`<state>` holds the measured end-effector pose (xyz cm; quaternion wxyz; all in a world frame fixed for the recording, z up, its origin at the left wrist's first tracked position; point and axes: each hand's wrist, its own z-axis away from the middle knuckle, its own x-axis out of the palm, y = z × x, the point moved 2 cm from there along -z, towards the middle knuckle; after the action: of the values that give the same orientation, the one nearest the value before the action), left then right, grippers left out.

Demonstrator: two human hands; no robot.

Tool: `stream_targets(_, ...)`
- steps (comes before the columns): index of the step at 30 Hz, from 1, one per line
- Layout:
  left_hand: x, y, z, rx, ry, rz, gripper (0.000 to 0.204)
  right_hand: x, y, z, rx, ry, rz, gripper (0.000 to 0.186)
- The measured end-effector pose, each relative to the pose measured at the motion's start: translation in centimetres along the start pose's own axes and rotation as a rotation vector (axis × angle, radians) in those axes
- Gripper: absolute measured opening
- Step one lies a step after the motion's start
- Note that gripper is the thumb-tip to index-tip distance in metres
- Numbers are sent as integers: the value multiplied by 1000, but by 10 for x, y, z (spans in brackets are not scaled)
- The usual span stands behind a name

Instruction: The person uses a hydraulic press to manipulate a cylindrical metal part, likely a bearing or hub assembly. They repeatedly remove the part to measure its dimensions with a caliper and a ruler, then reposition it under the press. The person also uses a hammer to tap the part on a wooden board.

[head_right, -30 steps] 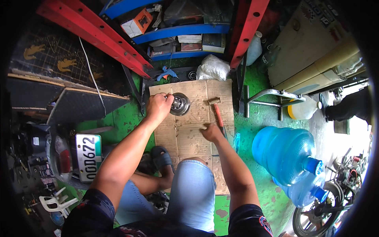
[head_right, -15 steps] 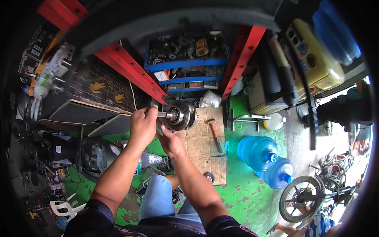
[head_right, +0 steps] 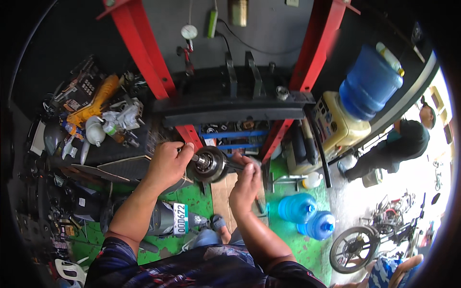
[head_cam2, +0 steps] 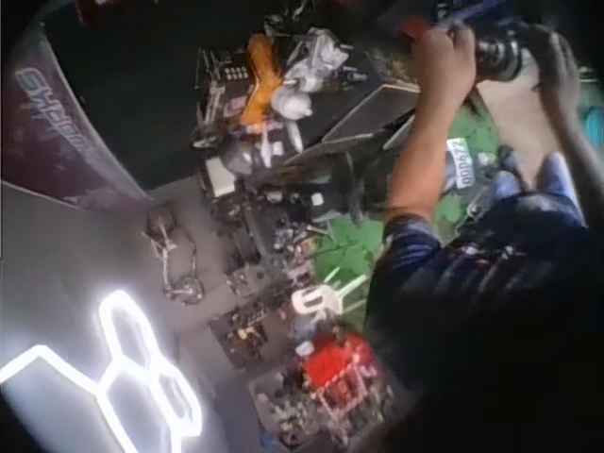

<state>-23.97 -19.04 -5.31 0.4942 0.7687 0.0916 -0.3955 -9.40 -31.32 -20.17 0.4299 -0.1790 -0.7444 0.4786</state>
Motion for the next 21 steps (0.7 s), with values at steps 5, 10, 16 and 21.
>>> stream_targets(5,-34,17,-3,-10,-68,149,42,48,-90,-62,408,-156,-529,44)
stream_targets(10,-39,30,-16,47,71,351,50,90,-159,-111,348,-246,-356,59)
stream_targets(16,-42,-13,-28,13,257,587,37,145,-173,-184,-309,-419,-72,61)
stream_targets(21,-48,-80,30,-272,338,576,27,160,-136,-272,-541,-440,-49,60)
